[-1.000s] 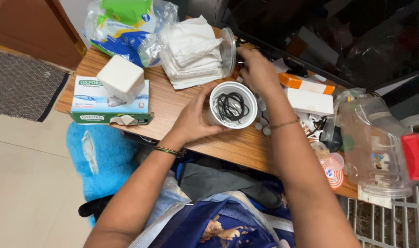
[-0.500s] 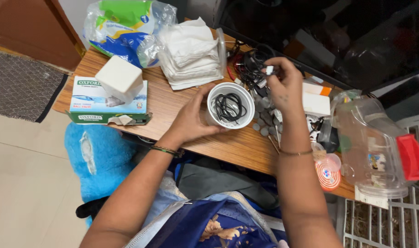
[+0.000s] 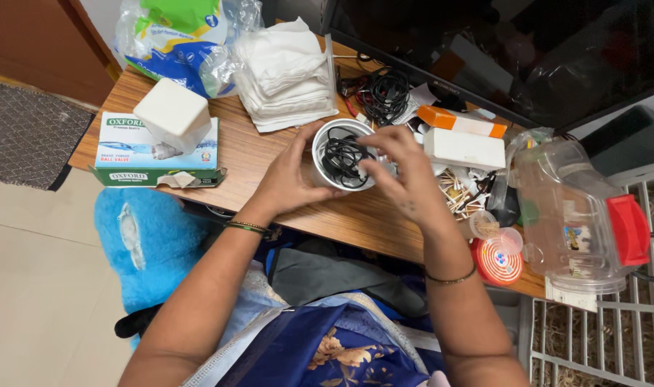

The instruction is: The person sorts small items on a cluttered table, placing cotton swabs into a small container, coiling white and black cables into a larger container, and gathering cotton buds. The person does not wipe the surface with a cloth.

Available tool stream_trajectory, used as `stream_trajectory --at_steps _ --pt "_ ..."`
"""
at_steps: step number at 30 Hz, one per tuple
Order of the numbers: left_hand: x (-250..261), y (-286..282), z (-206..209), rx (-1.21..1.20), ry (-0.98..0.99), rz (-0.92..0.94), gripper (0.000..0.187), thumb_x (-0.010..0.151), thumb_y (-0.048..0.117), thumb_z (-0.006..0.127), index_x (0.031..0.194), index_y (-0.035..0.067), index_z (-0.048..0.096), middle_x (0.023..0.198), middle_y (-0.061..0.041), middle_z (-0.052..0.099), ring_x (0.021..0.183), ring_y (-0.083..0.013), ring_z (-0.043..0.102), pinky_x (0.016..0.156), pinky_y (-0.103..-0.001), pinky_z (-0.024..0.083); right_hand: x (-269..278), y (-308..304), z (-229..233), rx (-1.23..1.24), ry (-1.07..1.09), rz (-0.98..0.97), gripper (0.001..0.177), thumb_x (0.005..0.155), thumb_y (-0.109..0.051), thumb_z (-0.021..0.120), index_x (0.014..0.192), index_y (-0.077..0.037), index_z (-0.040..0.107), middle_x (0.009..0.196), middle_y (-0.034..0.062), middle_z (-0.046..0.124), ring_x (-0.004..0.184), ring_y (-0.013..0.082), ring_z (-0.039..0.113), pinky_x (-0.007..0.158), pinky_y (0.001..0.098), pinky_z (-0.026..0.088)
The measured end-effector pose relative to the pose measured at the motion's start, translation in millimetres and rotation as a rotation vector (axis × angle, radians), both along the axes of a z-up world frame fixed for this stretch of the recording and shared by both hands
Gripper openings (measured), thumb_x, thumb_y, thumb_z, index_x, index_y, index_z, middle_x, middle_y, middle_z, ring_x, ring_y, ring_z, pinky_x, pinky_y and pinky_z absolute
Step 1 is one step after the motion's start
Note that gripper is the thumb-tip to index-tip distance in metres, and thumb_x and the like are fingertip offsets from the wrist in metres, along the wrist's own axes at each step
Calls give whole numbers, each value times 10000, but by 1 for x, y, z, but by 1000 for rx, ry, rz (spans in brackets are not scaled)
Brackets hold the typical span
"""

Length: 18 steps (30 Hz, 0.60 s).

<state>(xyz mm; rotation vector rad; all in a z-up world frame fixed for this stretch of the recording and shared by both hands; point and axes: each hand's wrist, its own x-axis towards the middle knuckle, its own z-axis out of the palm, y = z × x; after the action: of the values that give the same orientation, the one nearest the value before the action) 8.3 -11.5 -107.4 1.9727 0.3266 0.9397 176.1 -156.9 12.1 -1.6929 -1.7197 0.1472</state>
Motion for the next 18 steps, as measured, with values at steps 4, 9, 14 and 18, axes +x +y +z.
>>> stream_trajectory --at_steps 4,9,14,18 --pt "-1 0 0 -39 23 -9 1127 612 310 928 1545 84 339 1506 -191 552 1405 -347 551 1175 -410 437 -5 21 -9 -147 -205 104 330 841 -165 767 1153 -67 731 1137 157 644 1044 383 638 901 444 502" --pt "-1 0 -1 -56 32 -2 1116 609 310 928 1537 91 348 1502 -185 559 1405 -348 555 1175 -416 438 -3 45 -14 -427 -248 115 351 816 -128 751 1159 -65 712 1120 156 654 1009 392 657 854 457 514" --pt "-1 1 -1 -66 62 -1 1119 606 358 944 1524 102 359 1496 -175 562 1397 -345 554 1165 -418 440 31 53 -8 -366 27 78 304 832 -134 758 1119 -49 706 1061 132 698 944 333 721 827 408 574" --pt "-1 2 -4 -36 53 6 1119 620 356 934 1542 102 352 1515 -180 556 1411 -347 551 1182 -419 433 68 81 -20 -44 -306 -296 282 828 -99 763 1099 -29 732 1093 158 649 1035 365 646 862 464 548"
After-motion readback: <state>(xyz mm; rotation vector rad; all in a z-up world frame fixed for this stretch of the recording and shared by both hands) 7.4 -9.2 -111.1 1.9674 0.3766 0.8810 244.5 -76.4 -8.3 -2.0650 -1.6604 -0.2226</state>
